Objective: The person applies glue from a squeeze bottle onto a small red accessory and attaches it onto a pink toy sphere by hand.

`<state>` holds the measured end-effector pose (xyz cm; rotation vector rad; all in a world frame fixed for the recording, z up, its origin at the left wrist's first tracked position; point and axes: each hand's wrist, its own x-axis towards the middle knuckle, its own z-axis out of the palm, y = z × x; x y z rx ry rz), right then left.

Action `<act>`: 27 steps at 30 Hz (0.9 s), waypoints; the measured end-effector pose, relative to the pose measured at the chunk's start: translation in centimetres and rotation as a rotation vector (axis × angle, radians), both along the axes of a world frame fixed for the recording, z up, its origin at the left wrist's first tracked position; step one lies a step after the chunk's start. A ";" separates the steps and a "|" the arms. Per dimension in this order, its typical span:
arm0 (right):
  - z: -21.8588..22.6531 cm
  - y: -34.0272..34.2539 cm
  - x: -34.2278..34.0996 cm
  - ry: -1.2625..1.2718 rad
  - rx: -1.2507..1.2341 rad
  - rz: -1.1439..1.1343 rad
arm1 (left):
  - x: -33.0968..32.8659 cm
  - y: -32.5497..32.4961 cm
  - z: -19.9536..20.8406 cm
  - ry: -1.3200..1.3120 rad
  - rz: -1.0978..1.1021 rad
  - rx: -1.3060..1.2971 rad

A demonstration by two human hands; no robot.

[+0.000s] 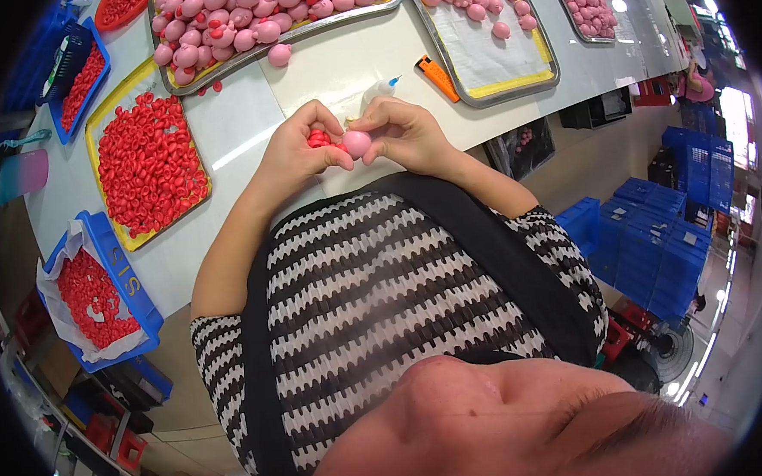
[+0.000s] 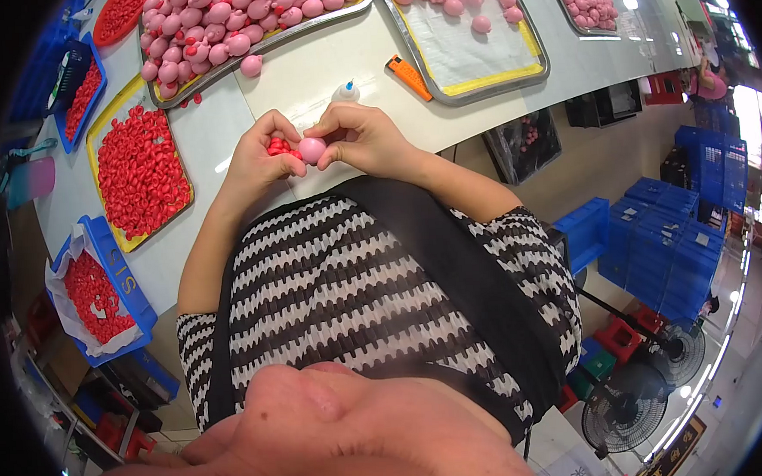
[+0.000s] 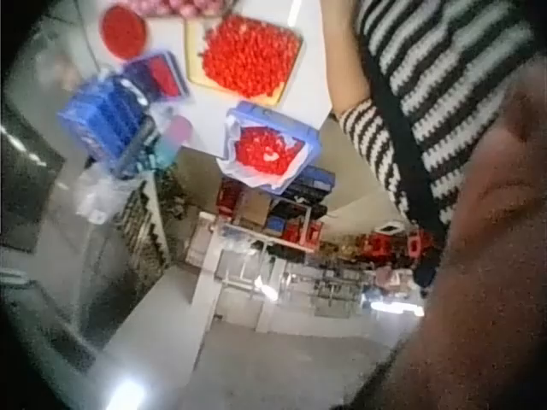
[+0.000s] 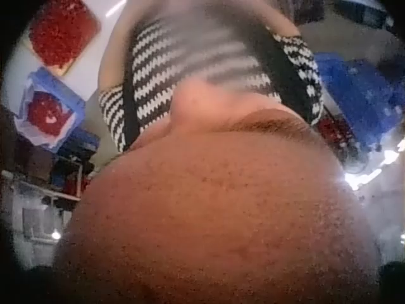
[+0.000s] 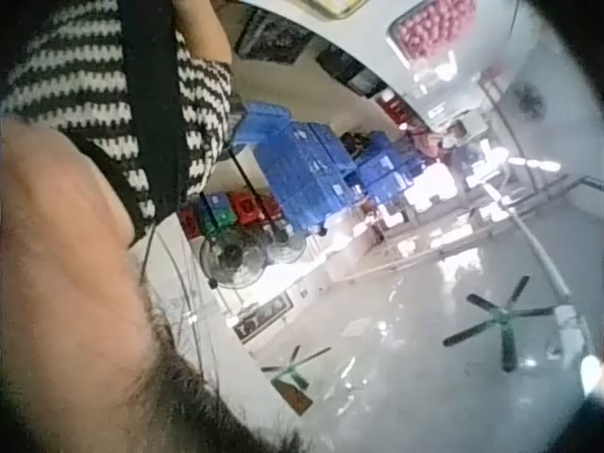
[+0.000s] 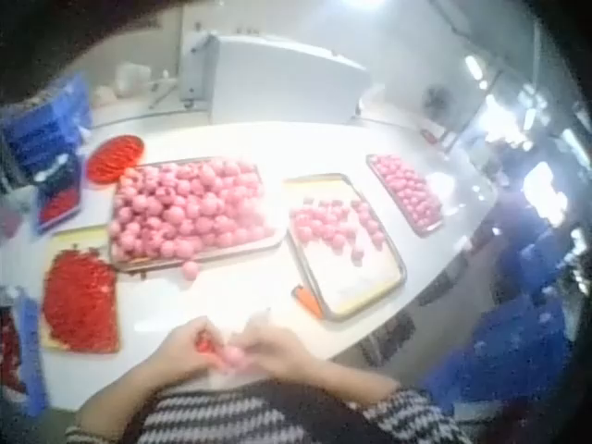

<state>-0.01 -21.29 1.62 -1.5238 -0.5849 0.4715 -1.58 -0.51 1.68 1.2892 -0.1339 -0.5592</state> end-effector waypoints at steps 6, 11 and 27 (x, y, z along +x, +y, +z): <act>0.0 0.6 -0.2 -0.147 -0.008 -0.080 | 0.2 -0.1 -0.7 -0.037 0.059 0.063; -0.3 0.4 -0.1 -0.377 -0.050 -0.150 | 0.1 -0.3 -1.0 -0.093 0.067 0.052; -0.2 0.4 -0.1 -0.427 -0.053 -0.210 | 0.0 -0.1 -0.9 -0.228 0.058 0.068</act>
